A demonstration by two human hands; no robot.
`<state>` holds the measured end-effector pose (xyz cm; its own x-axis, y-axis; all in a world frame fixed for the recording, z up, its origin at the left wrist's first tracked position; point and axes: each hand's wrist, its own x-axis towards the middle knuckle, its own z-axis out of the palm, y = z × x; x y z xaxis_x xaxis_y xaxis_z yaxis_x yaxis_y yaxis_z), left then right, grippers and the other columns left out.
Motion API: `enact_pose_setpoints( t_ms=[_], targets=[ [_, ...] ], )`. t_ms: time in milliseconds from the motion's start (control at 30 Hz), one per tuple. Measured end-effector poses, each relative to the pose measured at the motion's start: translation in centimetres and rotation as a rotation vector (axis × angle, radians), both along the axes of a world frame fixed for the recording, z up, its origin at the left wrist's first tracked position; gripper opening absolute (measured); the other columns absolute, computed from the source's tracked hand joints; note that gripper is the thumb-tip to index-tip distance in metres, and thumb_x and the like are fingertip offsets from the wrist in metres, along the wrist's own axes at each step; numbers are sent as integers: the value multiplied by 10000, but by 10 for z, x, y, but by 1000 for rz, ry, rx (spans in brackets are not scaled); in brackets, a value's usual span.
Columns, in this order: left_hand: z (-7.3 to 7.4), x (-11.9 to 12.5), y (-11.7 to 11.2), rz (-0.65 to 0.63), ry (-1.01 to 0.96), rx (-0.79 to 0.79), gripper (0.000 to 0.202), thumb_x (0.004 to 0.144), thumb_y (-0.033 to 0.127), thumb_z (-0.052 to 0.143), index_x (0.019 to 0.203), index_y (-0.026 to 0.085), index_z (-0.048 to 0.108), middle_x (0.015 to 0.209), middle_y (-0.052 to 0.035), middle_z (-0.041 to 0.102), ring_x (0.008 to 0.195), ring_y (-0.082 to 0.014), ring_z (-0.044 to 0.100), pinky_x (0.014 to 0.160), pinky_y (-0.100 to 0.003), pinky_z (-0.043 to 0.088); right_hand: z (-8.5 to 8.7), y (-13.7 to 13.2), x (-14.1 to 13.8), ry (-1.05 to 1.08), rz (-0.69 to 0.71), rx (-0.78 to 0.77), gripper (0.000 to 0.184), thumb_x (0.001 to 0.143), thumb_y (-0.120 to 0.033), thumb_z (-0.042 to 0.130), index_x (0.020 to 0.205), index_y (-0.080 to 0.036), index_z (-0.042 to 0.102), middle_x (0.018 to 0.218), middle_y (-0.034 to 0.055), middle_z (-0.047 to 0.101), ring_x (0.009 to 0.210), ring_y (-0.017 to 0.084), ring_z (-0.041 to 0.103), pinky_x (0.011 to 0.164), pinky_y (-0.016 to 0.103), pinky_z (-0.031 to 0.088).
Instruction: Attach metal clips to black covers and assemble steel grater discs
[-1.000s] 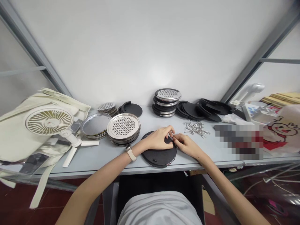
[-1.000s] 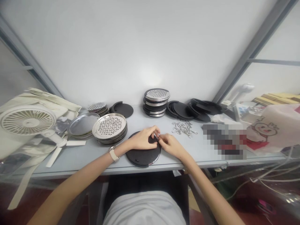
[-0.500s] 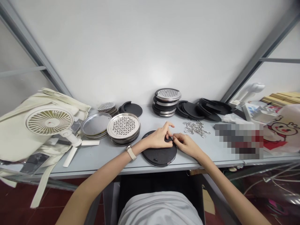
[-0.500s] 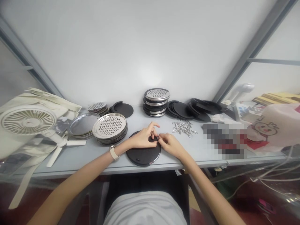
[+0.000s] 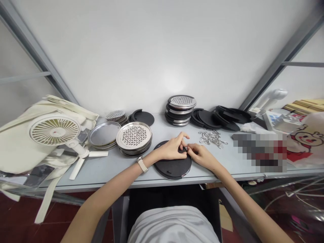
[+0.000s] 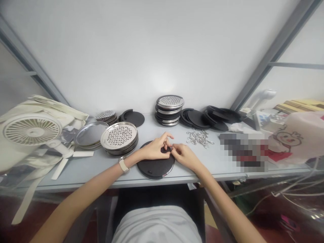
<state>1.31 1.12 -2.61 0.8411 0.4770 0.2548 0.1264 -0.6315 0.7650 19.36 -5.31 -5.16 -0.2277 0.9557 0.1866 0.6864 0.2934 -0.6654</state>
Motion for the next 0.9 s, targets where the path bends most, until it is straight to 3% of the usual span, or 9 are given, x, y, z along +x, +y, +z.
enact_pose_setpoints(
  t_ms=[900],
  targets=[
    [2, 0, -1, -7, 26, 33, 517, 697, 186, 635, 1153, 203, 392, 920, -16, 563, 825, -151, 570, 766, -289, 468, 1, 0, 0, -78, -12, 30, 279, 890, -287, 372, 635, -197, 437, 543, -29, 460, 525, 129, 427, 533, 254, 319]
  ],
)
